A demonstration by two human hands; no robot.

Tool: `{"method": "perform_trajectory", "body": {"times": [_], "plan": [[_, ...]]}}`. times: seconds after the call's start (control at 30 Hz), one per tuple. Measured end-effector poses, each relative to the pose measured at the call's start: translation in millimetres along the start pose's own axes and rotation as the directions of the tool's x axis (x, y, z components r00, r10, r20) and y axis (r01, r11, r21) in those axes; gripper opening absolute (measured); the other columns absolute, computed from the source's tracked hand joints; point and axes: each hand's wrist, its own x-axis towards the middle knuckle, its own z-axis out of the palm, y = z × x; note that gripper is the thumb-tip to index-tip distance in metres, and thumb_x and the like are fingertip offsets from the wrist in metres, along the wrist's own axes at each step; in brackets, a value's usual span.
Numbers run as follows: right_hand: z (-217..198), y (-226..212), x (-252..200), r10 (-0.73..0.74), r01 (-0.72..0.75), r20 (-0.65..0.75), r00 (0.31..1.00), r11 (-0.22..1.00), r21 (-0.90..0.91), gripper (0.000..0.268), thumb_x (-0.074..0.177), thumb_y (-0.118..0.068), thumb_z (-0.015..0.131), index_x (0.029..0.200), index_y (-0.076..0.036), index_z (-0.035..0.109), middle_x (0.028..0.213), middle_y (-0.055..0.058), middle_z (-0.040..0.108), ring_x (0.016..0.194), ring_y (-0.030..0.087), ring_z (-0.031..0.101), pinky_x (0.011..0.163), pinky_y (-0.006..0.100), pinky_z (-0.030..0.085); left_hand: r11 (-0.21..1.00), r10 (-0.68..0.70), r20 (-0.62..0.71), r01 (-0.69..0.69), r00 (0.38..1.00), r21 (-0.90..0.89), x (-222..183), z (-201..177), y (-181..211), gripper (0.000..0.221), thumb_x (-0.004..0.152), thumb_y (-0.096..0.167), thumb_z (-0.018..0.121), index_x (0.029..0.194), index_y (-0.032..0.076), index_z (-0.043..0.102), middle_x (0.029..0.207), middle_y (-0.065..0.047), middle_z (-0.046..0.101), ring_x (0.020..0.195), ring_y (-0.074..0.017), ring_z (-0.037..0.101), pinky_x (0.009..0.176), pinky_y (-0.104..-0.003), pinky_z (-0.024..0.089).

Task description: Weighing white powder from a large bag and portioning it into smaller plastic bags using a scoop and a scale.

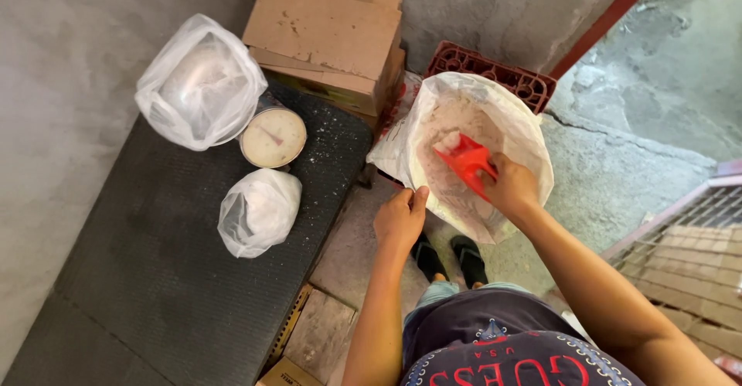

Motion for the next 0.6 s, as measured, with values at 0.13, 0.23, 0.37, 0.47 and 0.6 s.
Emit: {"method": "perform_trajectory", "body": {"times": [0.13, 0.23, 0.37, 0.47, 0.6], "plan": [[-34, -4, -17, -0.013, 0.013, -0.014, 1.000, 1.000, 0.016, 0.037, 0.090, -0.037, 0.073, 0.113, -0.009, 0.068, 0.093, 0.019, 0.075, 0.086, 0.040, 0.072, 0.076, 0.051, 0.056, 0.996, -0.079, 0.034, 0.077, 0.996, 0.045, -9, 0, 9, 0.055, 0.102, 0.056, 0.047, 0.082, 0.007, 0.062, 0.081, -0.014, 0.068, 0.077, -0.0378, 0.066, 0.069, -0.051, 0.049], [-61, -7, -23, 0.005, -0.005, 0.020, 1.000, 1.000, -0.009, 0.035, 0.089, -0.039, 0.073, 0.109, -0.010, 0.070, 0.091, 0.018, 0.075, 0.086, 0.039, 0.072, 0.077, 0.050, 0.056, 0.999, -0.049, -0.080, 0.051, 0.996, 0.013, -13, 8, 15, 0.053, 0.101, 0.055, 0.049, 0.083, 0.007, 0.063, 0.085, -0.015, 0.068, 0.080, -0.0406, 0.065, 0.069, -0.053, 0.048], [-99, -23, -31, -0.032, 0.029, 0.022, 0.999, 0.993, 0.113, 0.033, 0.089, -0.036, 0.075, 0.106, -0.008, 0.071, 0.091, 0.017, 0.075, 0.081, 0.034, 0.073, 0.073, 0.045, 0.057, 0.993, 0.078, -0.260, -0.097, 0.963, -0.064, -20, 17, 29, 0.044, 0.100, 0.049, 0.054, 0.086, 0.009, 0.065, 0.089, -0.015, 0.069, 0.082, -0.0411, 0.066, 0.069, -0.052, 0.049], [-124, -38, -32, -0.072, 0.067, 0.017, 0.997, 0.971, 0.230, 0.030, 0.088, -0.031, 0.077, 0.105, -0.006, 0.072, 0.088, 0.015, 0.076, 0.076, 0.029, 0.074, 0.070, 0.040, 0.056, 0.976, 0.121, -0.389, -0.181, 0.913, -0.122, -28, 11, 45, 0.040, 0.101, 0.044, 0.057, 0.087, 0.007, 0.063, 0.089, -0.015, 0.068, 0.081, -0.0400, 0.066, 0.069, -0.049, 0.049], [-142, -60, -29, -0.160, 0.148, 0.021, 0.987, 0.950, 0.276, 0.028, 0.089, -0.028, 0.079, 0.103, -0.005, 0.073, 0.084, 0.014, 0.075, 0.069, 0.023, 0.072, 0.067, 0.037, 0.055, 0.937, 0.147, -0.583, -0.302, 0.799, -0.177, -39, -2, 47, 0.031, 0.102, 0.035, 0.061, 0.091, 0.006, 0.063, 0.089, -0.015, 0.067, 0.081, -0.0382, 0.066, 0.070, -0.047, 0.051]]}}
